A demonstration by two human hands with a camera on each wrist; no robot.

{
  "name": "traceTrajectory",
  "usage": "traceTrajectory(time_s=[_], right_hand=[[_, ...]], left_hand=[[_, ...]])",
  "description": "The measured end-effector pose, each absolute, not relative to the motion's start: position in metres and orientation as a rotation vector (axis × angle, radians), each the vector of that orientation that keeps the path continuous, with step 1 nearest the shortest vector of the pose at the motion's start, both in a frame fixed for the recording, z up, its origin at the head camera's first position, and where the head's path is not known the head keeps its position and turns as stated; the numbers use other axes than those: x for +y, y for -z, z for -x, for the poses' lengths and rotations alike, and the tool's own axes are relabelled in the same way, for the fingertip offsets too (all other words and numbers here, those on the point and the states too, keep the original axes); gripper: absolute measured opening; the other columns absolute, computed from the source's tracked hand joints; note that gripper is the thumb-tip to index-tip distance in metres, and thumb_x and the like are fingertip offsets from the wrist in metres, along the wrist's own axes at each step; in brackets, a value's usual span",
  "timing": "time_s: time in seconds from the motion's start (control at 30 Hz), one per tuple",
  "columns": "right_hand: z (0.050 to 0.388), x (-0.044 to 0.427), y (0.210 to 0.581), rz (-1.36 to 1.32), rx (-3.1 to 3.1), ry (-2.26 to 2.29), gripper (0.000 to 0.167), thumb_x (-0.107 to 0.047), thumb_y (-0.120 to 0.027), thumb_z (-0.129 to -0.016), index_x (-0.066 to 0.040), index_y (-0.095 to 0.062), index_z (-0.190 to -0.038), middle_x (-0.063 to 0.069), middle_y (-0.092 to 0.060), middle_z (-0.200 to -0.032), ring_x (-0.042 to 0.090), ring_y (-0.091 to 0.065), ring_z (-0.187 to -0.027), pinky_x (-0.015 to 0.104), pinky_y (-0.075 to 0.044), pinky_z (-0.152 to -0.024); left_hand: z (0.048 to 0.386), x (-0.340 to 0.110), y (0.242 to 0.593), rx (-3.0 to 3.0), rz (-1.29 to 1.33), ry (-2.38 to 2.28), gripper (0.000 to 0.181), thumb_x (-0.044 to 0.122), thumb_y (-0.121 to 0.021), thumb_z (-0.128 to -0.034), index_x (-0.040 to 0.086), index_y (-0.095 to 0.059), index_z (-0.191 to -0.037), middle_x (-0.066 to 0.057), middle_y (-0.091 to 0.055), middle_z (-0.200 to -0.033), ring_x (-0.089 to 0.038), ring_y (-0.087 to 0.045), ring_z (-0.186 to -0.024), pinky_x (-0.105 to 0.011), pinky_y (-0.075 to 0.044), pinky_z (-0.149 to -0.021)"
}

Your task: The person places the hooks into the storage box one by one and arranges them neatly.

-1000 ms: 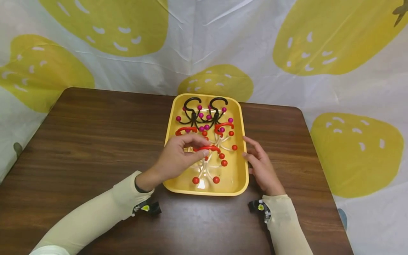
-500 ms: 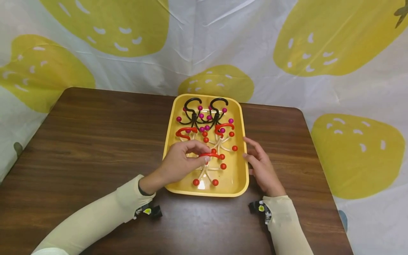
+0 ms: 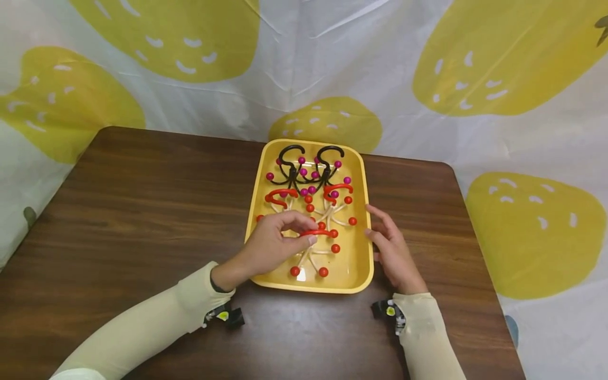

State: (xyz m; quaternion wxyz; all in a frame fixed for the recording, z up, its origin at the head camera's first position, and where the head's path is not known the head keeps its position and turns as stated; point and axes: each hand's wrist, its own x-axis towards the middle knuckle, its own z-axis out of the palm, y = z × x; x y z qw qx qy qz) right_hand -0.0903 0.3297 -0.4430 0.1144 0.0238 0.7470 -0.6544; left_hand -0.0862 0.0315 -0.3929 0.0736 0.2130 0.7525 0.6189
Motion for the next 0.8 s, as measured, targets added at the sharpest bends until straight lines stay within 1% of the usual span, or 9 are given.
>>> traceTrajectory(time_s=[0.27,0.37,0.43,0.5,0.57,0.63,0.7,0.8], right_hand=[[0.092,0.329,0.441,-0.055,2.148,1.953,0.055,-0.018,-0.050,-0.112,-0.026,-0.036,-0.164,0.011,-0.054,-0.130,0.017,-0.070,-0.108,0.038,-0.066,-0.082],[0.092,0.328,0.441,-0.050,2.149,1.950,0.055,-0.018,-0.050,-0.112,-0.026,-0.036,-0.164,0.010,-0.054,-0.129,0.016,-0.069,-0.107,0.038,-0.066,-0.082],[0.093,0.328,0.441,-0.046,2.150,1.948,0.054,-0.019,-0.050,-0.112,-0.026,-0.036,-0.164,0.010,-0.054,-0.129,0.016,-0.069,-0.107,0.038,-0.066,-0.082],[0.092,0.329,0.441,-0.042,2.155,1.939,0.055,-0.019,-0.050,-0.112,-0.027,-0.036,-0.164,0.010,-0.054,-0.129,0.016,-0.069,-0.107,0.038,-0.066,-0.082],[0.092,0.329,0.441,-0.043,2.162,1.927,0.055,-0.019,-0.050,-0.112,-0.027,-0.036,-0.164,0.010,-0.054,-0.129,0.016,-0.070,-0.107,0.038,-0.066,-0.081],[0.091,0.329,0.440,-0.045,2.176,1.901,0.055,-0.019,-0.050,-0.112,-0.027,-0.035,-0.164,0.012,-0.054,-0.130,0.015,-0.070,-0.106,0.038,-0.066,-0.081],[0.090,0.330,0.438,-0.045,2.211,1.849,0.056,-0.020,-0.050,-0.112,-0.027,-0.034,-0.165,0.016,-0.053,-0.134,0.015,-0.070,-0.106,0.038,-0.066,-0.082],[0.088,0.331,0.433,-0.029,2.332,1.710,0.058,-0.021,-0.053,-0.111,-0.027,-0.033,-0.166,0.023,-0.053,-0.142,0.016,-0.069,-0.109,0.033,-0.065,-0.081]], left_hand=[[0.087,0.031,0.394,2.259,-0.648,-1.859,0.016,0.016,-0.081,-0.0944,0.014,-0.078,-0.110,0.002,-0.079,-0.106,-0.009,-0.071,-0.095,-0.041,-0.062,-0.084],[0.088,0.029,0.394,2.263,-0.642,-1.855,0.017,0.019,-0.081,-0.0950,0.015,-0.077,-0.112,0.004,-0.079,-0.105,-0.009,-0.071,-0.096,-0.039,-0.062,-0.085],[0.088,0.027,0.393,2.244,-0.624,-1.860,0.019,0.020,-0.081,-0.0950,0.014,-0.077,-0.113,0.004,-0.078,-0.107,-0.011,-0.071,-0.100,-0.036,-0.062,-0.088],[0.087,0.025,0.391,2.216,-0.610,-1.868,0.022,0.020,-0.081,-0.0954,0.013,-0.077,-0.115,0.003,-0.076,-0.112,-0.016,-0.070,-0.108,-0.034,-0.062,-0.094],[0.087,0.022,0.389,2.189,-0.611,-1.885,0.024,0.020,-0.080,-0.0960,0.012,-0.076,-0.118,-0.001,-0.075,-0.118,-0.023,-0.069,-0.115,-0.037,-0.061,-0.100],[0.087,0.017,0.386,2.169,-0.628,-1.908,0.025,0.020,-0.079,-0.0972,0.010,-0.075,-0.120,-0.005,-0.072,-0.123,-0.027,-0.067,-0.121,-0.040,-0.060,-0.103],[0.087,0.012,0.383,2.182,-0.660,-1.924,0.025,0.019,-0.078,-0.0980,0.010,-0.074,-0.121,-0.008,-0.070,-0.125,-0.029,-0.066,-0.123,-0.041,-0.059,-0.105],[0.087,0.000,0.377,2.230,-0.704,-1.940,0.027,0.019,-0.076,-0.0987,0.009,-0.072,-0.123,-0.009,-0.069,-0.126,-0.026,-0.066,-0.124,-0.037,-0.059,-0.103]])
